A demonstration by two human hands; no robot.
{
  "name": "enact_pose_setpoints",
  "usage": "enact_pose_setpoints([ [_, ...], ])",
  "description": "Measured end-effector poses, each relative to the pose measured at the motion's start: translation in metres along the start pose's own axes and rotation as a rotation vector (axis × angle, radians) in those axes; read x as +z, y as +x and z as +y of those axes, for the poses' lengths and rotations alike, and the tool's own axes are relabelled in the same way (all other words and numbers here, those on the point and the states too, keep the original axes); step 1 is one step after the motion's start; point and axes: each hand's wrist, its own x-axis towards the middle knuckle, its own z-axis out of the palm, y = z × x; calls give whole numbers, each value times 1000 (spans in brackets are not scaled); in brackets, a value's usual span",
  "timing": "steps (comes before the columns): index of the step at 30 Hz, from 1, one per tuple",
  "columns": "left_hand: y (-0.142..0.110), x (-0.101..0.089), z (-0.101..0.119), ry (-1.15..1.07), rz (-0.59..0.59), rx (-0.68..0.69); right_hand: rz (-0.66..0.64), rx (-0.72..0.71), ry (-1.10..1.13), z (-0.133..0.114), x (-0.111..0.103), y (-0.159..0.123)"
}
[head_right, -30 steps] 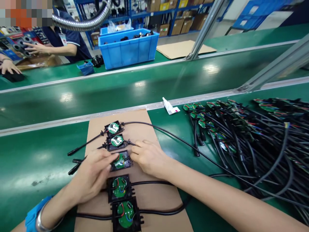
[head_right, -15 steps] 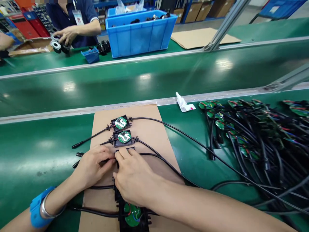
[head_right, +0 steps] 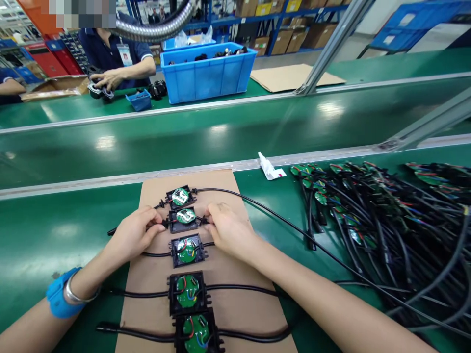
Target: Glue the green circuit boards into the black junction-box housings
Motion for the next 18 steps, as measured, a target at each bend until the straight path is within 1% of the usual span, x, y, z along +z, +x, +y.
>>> enact_pose_setpoints([
  [2, -4, -1, 5, -23, 28, -7, 56, -25, 29, -4, 1, -5],
  [4, -9, -4, 12, -66, 78, -16, 124, -85, 81, -11, -3, -13],
  [6, -13, -7, 17, -101, 139, -12, 136, -160, 125, -20, -9, -19],
  [8, -13, -9, 20, -97, 184, 16, 77, -198, 128, -28, -16, -22],
  [11, -9, -6, 20, -37, 201, 87, -54, -156, 58, -39, -23, -20],
  [13, -7, 0, 19, 16, 180, 119, -108, -147, -13, -42, -24, -16],
  [18, -3, 9, 16, 165, 87, 128, -125, -160, -117, -40, -20, -1],
])
